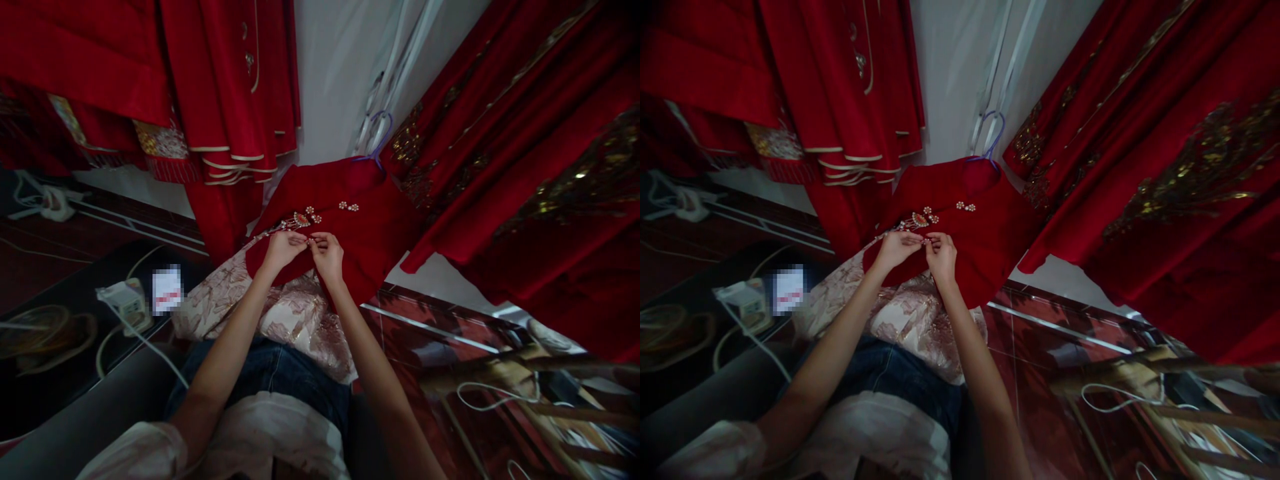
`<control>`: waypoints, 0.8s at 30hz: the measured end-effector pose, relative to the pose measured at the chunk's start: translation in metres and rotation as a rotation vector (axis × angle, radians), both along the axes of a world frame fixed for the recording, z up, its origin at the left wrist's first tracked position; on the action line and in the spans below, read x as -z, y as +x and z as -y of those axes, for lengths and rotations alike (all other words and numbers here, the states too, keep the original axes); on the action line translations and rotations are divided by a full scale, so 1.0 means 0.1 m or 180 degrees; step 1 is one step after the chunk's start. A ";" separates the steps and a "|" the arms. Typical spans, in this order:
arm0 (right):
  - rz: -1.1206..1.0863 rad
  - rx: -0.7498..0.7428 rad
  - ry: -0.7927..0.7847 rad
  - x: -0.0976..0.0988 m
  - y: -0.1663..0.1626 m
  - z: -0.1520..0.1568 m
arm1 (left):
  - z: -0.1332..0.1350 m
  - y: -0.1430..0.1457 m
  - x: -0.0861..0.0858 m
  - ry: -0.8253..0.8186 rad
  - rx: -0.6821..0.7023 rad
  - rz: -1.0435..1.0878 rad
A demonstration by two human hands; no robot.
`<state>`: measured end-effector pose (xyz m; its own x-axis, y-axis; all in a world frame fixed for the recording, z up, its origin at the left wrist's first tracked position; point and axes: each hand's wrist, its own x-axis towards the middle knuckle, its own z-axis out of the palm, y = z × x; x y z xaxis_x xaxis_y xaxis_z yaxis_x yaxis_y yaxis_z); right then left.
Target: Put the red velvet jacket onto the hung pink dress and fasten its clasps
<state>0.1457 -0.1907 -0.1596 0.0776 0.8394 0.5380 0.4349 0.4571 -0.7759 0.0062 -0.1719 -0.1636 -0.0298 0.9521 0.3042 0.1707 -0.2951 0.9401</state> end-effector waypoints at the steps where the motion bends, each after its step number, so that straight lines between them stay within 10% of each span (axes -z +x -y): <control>1: -0.0029 0.0020 0.0008 0.00 -0.01 0.02 | 0.00 0.00 0.00 0.0003 0.0001 0.0003; 24: -0.0614 -0.0591 -0.0792 -0.29 0.63 0.40 | 0.16 -0.11 -0.06 0.1024 -0.0267 -0.1974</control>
